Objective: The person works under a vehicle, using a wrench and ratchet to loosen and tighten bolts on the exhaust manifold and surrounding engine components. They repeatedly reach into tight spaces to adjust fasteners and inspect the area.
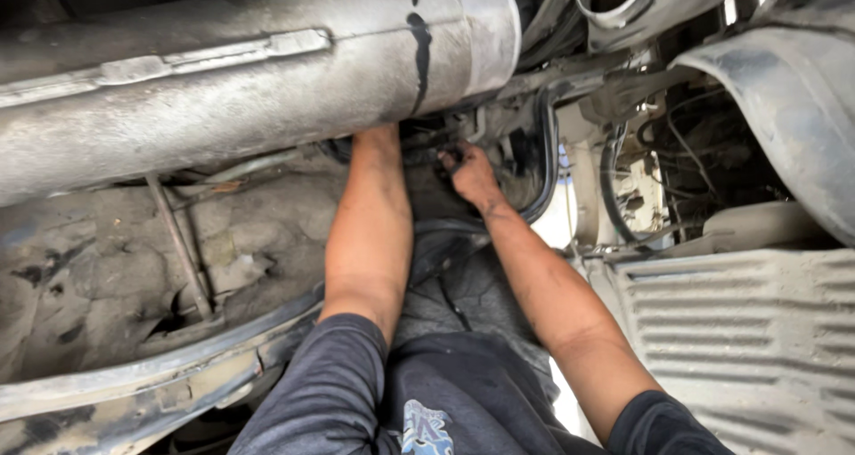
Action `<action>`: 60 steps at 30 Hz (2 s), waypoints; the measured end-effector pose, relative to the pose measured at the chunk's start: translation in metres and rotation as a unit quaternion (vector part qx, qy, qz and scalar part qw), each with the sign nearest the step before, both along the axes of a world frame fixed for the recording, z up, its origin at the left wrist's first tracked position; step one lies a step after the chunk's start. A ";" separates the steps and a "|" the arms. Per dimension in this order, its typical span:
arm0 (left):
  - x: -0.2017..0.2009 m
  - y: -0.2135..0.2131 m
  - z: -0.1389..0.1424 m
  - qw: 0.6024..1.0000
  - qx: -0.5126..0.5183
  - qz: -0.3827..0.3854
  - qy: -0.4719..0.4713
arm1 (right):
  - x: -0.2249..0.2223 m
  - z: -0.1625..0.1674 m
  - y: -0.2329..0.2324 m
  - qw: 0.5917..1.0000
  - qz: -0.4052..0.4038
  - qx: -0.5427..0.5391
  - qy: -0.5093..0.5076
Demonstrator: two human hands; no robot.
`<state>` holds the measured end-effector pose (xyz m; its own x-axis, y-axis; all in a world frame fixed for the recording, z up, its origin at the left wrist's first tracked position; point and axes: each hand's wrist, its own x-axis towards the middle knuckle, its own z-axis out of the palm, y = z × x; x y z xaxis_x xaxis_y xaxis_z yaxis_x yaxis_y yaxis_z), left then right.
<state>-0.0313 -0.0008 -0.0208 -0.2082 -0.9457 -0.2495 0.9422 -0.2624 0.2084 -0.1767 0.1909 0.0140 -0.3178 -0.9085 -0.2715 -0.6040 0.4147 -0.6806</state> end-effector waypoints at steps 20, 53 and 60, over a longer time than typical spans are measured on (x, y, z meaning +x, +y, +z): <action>0.004 -0.012 0.020 0.997 -0.043 0.044 -0.038 | 0.013 -0.014 -0.019 0.992 0.069 -0.045 0.096; 0.021 0.001 0.042 0.949 -0.119 0.111 -0.271 | 0.042 0.032 -0.030 0.983 -0.014 -0.182 0.001; 0.037 -0.022 0.038 0.965 -0.086 0.019 -0.246 | 0.054 0.024 -0.077 0.980 0.039 -0.194 0.000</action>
